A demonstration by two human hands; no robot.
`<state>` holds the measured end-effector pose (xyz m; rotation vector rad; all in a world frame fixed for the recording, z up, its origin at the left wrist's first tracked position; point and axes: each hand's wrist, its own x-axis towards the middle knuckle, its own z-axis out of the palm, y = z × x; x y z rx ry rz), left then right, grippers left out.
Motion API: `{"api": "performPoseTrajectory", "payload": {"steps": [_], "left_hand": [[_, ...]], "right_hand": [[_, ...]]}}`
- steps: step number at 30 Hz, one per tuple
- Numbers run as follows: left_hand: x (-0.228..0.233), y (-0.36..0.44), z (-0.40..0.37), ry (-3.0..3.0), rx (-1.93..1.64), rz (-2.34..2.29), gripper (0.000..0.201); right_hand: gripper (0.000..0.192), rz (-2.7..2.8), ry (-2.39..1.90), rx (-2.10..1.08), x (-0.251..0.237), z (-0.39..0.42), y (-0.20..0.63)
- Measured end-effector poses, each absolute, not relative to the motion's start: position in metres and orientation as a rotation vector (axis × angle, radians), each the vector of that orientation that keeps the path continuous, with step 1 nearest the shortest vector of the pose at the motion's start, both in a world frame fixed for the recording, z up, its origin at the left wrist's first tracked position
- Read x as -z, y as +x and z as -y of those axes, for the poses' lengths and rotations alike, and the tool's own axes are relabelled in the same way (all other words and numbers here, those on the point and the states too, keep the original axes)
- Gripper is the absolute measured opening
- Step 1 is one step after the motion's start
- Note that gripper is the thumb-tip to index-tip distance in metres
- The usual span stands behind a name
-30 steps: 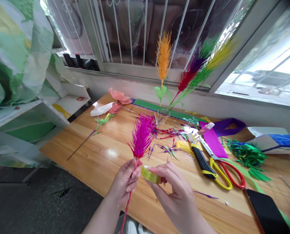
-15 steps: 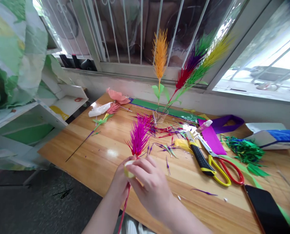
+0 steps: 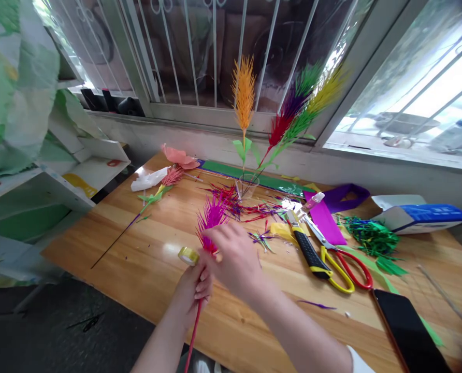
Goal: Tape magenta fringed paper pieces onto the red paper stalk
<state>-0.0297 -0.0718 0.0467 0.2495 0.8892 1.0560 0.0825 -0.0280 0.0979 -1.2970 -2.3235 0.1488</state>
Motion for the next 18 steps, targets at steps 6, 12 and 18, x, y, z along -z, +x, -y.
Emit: {"api": "performPoseTrajectory", "payload": {"steps": [6, 12, 18], "left_hand": [[-0.047, -0.040, 0.077, 0.066, -1.048, -0.547, 0.024], [-0.056, -0.036, 0.078, -0.031, -1.019, -0.478, 0.027], [-0.069, -0.041, 0.076, -0.122, -1.003, -0.449, 0.022]], "right_hand": [[0.016, 2.115, -1.863, -0.082, -0.050, -0.034, 0.180], [0.024, 2.423, -1.718, -0.122, -0.023, -0.064, 0.188], [0.013, 2.484, -1.589, -0.139, -0.026, -0.071, 0.185]]}}
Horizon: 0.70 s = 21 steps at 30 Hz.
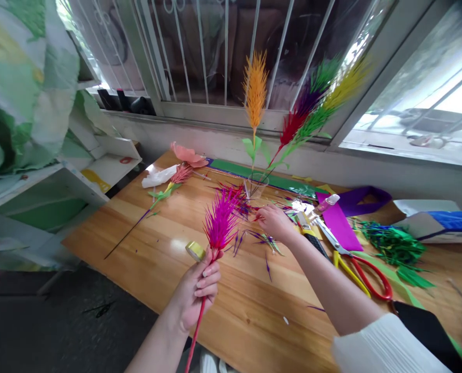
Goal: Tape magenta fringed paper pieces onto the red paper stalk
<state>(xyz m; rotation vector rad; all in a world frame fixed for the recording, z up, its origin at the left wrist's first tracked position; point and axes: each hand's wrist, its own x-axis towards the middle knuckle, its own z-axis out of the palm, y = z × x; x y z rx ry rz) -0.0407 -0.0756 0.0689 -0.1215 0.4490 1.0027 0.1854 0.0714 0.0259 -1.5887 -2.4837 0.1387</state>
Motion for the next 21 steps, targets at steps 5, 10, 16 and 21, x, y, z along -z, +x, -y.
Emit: {"api": "performPoseTrajectory", "payload": {"steps": [5, 10, 16, 21], "left_hand": [[-0.072, -0.044, 0.073, -0.246, -0.987, -0.352, 0.019], [-0.069, -0.043, 0.071, -0.319, -0.979, -0.269, 0.021], [-0.069, -0.038, 0.071, -0.213, -0.971, -0.348, 0.020], [-0.070, -0.037, 0.073, -0.056, -0.919, -0.436, 0.027]], "right_hand": [[0.013, 2.389, -1.518, -0.128, -0.054, -0.055, 0.187], [0.012, 2.342, -1.278, -0.219, -0.113, -0.019, 0.180], [0.009, 2.423, -0.930, -0.647, -0.152, 0.005, 0.160], [0.018, 2.586, -0.730, -0.525, -0.148, 0.011, 0.136]]}}
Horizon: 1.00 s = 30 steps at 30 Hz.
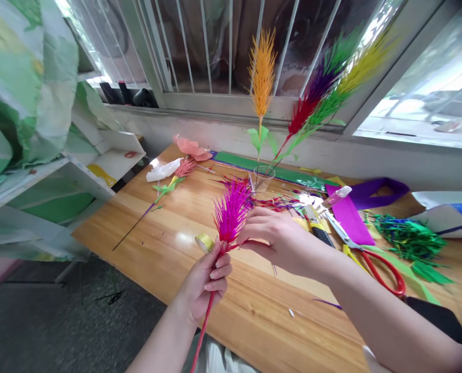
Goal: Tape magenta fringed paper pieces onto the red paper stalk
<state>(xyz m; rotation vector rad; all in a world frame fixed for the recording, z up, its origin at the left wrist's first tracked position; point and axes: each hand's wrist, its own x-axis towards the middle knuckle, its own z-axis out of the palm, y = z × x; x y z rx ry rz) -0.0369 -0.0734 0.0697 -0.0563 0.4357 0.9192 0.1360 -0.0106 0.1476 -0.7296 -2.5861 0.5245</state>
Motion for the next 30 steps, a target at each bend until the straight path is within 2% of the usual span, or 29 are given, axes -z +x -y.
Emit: {"api": "performPoseTrajectory", "payload": {"steps": [6, 16, 23, 30], "left_hand": [[-0.068, -0.037, 0.077, 0.026, -0.933, -0.489, 0.021], [-0.073, -0.033, 0.077, 0.006, -0.952, -0.487, 0.018], [-0.072, -0.035, 0.079, -0.099, -0.971, -0.387, 0.025], [-0.075, -0.035, 0.078, -0.172, -0.927, -0.307, 0.030]], "right_hand": [[0.021, 2.622, -0.695, -0.388, -0.149, 0.011, 0.123], [0.014, 2.789, -0.751, -0.183, -0.148, 0.007, 0.120], [0.008, 2.732, -0.764, -0.257, -0.149, 0.014, 0.122], [0.012, 2.637, -0.724, -0.398, -0.139, 0.020, 0.126]]}}
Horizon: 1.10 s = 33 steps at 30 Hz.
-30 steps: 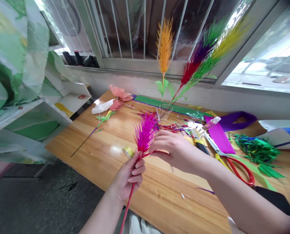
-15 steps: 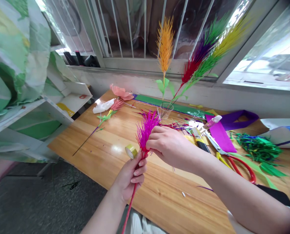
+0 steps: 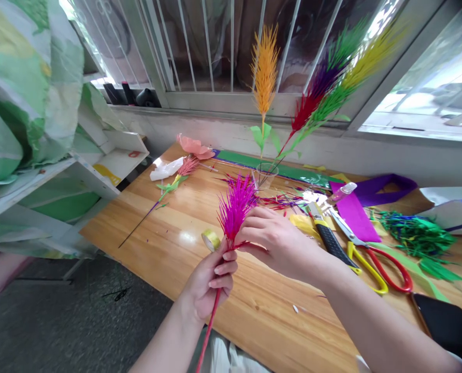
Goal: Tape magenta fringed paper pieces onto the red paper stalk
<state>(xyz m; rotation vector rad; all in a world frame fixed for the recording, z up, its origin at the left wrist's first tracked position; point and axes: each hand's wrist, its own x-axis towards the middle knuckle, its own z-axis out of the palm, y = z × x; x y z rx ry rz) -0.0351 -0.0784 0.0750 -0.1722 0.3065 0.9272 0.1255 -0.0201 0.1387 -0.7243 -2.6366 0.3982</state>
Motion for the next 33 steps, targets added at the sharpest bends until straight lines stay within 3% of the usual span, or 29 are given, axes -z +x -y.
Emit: {"api": "performPoseTrajectory", "payload": {"steps": [22, 33], "left_hand": [[-0.078, -0.029, 0.082, -0.016, -0.935, -0.414, 0.027], [-0.081, -0.033, 0.081, -0.136, -0.922, -0.325, 0.030]], "right_hand": [[0.016, 2.727, -0.679, -0.259, -0.146, 0.017, 0.124], [0.014, 2.386, -0.873, -0.300, -0.129, 0.032, 0.133]]}}
